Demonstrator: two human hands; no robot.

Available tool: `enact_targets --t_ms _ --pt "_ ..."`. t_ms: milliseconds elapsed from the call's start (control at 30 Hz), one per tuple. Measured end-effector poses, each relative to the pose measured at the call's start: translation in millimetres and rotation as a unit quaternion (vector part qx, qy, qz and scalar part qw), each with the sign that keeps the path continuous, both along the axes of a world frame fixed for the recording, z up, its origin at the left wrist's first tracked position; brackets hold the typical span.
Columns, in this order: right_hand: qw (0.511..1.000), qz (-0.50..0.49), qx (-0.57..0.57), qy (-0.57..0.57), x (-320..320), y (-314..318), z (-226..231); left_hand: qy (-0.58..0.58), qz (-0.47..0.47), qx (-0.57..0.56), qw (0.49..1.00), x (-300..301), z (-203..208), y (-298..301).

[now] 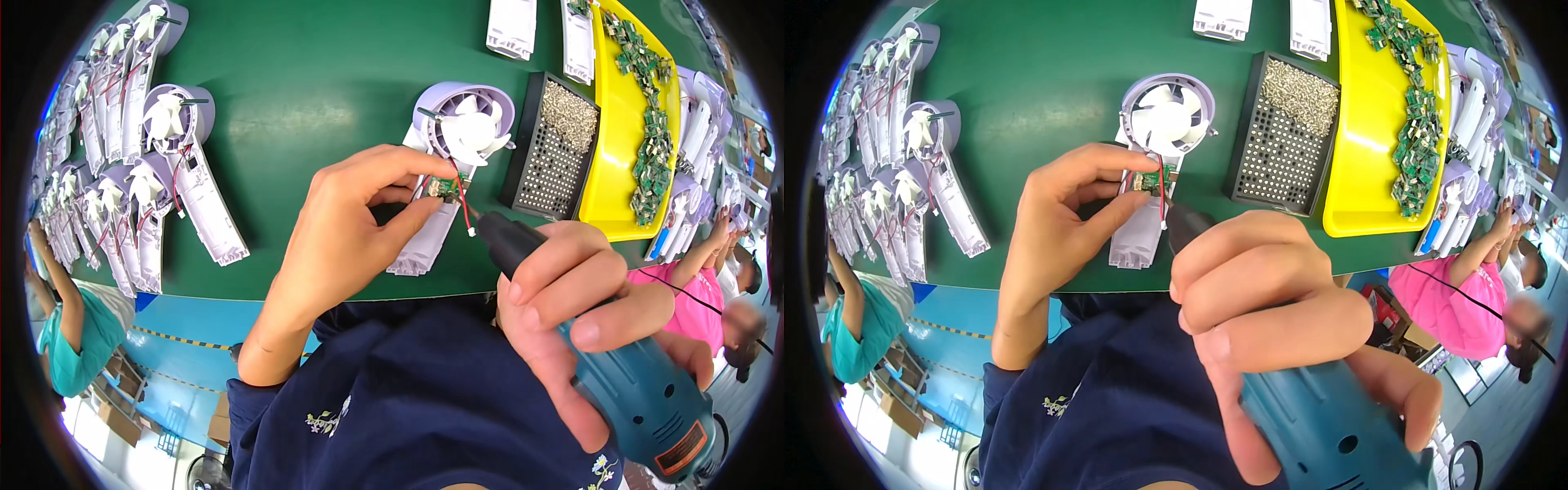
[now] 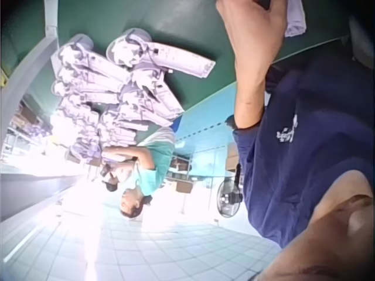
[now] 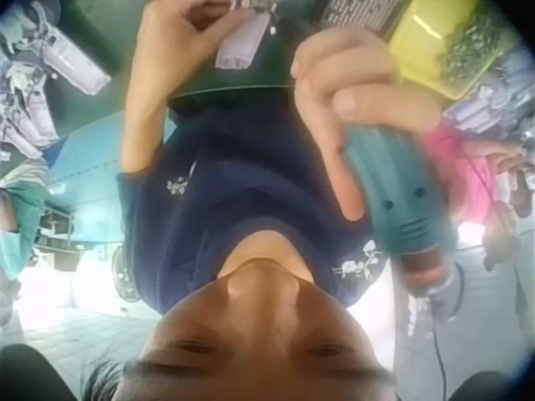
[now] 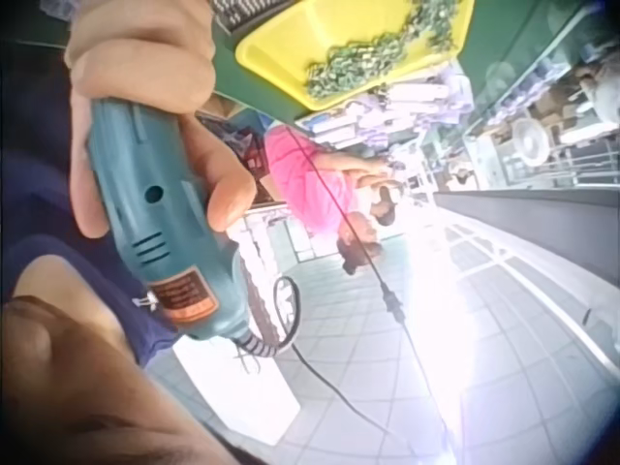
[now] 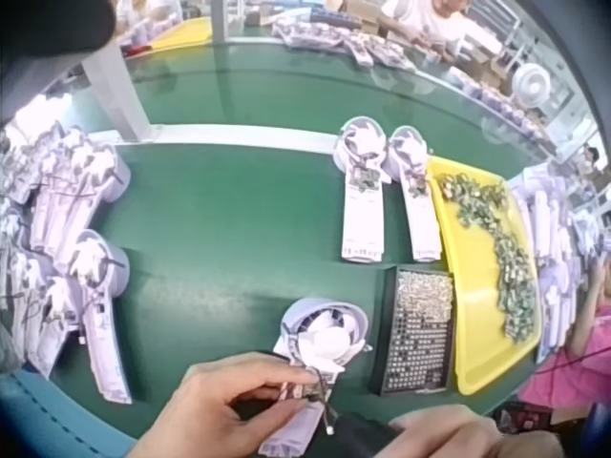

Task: Assembling handheld electric fans on a factory production line.

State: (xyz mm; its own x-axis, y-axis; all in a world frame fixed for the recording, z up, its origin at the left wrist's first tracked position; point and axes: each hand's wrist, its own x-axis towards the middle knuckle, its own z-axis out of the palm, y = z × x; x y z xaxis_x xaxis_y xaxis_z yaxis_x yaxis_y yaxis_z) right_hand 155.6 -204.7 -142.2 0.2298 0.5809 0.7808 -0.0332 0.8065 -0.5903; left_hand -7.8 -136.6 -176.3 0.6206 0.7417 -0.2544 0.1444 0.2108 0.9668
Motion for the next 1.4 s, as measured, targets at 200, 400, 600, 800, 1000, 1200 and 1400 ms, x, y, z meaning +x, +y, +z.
enact_targets --t_ms 200,400,600,800,1000,1200,1400 --pt "1.000 -0.002 0.021 0.007 -1 4 -5 -0.004 -0.005 -0.002 1.000 0 1 1" --pt "0.999 0.005 -0.019 0.032 4 5 2 0.007 -0.008 0.010 1.000 3 2 3" --pt "0.986 -0.035 -0.066 0.147 14 -26 5 -0.049 0.045 -0.044 0.997 6 7 -3" --pt "0.827 -0.060 -0.543 0.136 -6 -40 -5 -0.136 0.124 -0.002 0.983 3 4 -23" --pt "0.813 -0.026 -0.548 0.196 -5 -38 -8 -0.099 0.130 0.109 0.981 8 8 -28" --pt "0.785 0.015 -0.578 0.224 -1 -33 -12 -0.089 0.108 0.051 0.989 4 4 -29" --pt "0.759 0.042 -0.587 0.280 -9 -34 -14 -0.085 0.129 0.020 0.988 0 7 -29"
